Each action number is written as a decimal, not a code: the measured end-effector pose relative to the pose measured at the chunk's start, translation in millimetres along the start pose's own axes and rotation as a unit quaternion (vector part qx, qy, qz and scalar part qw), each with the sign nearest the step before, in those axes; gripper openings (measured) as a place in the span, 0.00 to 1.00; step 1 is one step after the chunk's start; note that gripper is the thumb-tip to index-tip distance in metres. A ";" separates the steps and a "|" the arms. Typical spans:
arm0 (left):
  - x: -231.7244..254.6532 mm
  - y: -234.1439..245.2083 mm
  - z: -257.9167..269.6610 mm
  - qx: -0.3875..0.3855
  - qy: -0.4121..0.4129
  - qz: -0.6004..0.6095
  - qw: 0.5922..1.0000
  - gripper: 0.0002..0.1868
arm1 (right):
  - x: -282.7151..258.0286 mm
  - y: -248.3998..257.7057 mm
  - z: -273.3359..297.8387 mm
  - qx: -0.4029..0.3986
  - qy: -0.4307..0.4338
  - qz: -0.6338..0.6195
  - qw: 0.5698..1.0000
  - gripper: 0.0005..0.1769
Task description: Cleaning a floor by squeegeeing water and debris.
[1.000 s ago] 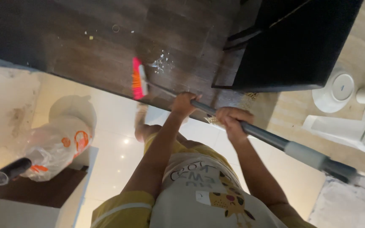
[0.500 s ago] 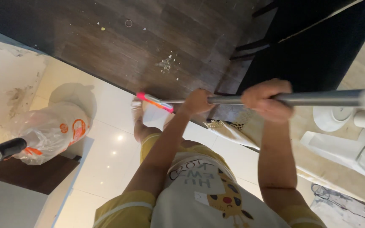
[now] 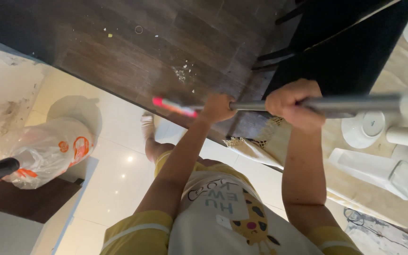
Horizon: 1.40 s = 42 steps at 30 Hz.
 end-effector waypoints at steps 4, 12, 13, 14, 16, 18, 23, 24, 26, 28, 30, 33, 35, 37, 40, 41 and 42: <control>-26.0 -12.8 -2.4 -0.014 0.019 -0.013 1.000 0.14 | 17.8 -39.9 -13.3 0.346 0.037 -0.003 0.938 0.15; -53.7 35.0 -17.6 0.038 0.101 0.022 0.994 0.17 | 28.4 -71.5 -61.9 0.222 -0.020 0.278 0.934 0.11; -51.8 29.1 -19.8 0.035 0.098 0.021 0.994 0.17 | 23.5 -74.1 -64.8 0.226 -0.020 0.280 0.933 0.11; -50.3 26.8 -20.8 0.080 0.101 0.012 0.992 0.16 | 14.9 -73.8 -64.8 0.289 0.027 0.248 0.924 0.10; -37.4 24.6 -19.8 0.123 0.100 0.002 0.987 0.19 | 12.3 -69.0 -57.6 0.352 0.075 0.217 0.907 0.09; -13.6 30.8 -16.7 0.154 0.067 0.035 0.985 0.17 | 22.3 -51.4 -34.7 0.487 0.167 0.049 0.856 0.13; -41.6 3.5 -13.8 0.114 0.034 0.073 0.990 0.14 | 37.0 -38.4 -41.2 0.592 0.112 0.120 0.789 0.18; -51.1 0.6 -13.7 0.093 0.054 0.066 0.992 0.13 | 44.4 -35.4 -44.5 0.595 0.094 0.152 0.783 0.19; -52.2 15.6 -14.2 0.091 0.082 0.078 0.989 0.14 | 60.0 -46.5 -46.6 0.564 0.097 0.197 0.796 0.18; -54.7 25.9 -15.7 0.088 0.111 0.096 0.985 0.15 | 68.8 -62.1 -47.5 0.530 0.092 0.243 0.807 0.18; -52.0 42.7 -21.9 0.062 0.061 0.058 0.995 0.17 | 70.9 -79.0 -52.8 0.498 0.059 0.269 0.822 0.17; -79.3 25.9 -30.5 0.131 0.077 0.065 0.986 0.18 | 85.6 -91.8 -34.8 0.509 0.026 0.297 0.808 0.17; -69.6 18.1 -35.9 0.149 0.076 0.061 0.984 0.18 | 77.1 -83.8 -22.8 0.535 0.046 0.337 0.774 0.12; -60.8 10.4 -38.5 0.169 0.076 0.057 0.981 0.19 | 54.7 -76.5 -15.4 0.557 0.065 0.374 0.739 0.07; -23.0 10.9 -33.9 0.182 0.013 -0.037 0.982 0.22 | 16.6 -58.1 -8.7 0.588 0.143 0.152 0.781 0.12; -2.7 18.1 -28.6 0.146 0.022 -0.019 0.989 0.21 | 8.4 -51.9 -8.1 0.599 0.145 0.113 0.780 0.14; 17.4 25.4 -22.9 0.110 0.031 0.000 0.993 0.20 | 0.7 -45.8 -8.1 0.607 0.146 0.073 0.777 0.17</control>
Point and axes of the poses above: each hand's wrist, its own z-axis away from the middle knuckle, its own y-axis out of the back of the hand, x = y × z, the point moved 4 cm from there along -z, towards the middle knuckle, and after that the axes turned 5 degrees about -x, right-handed, at the moved point
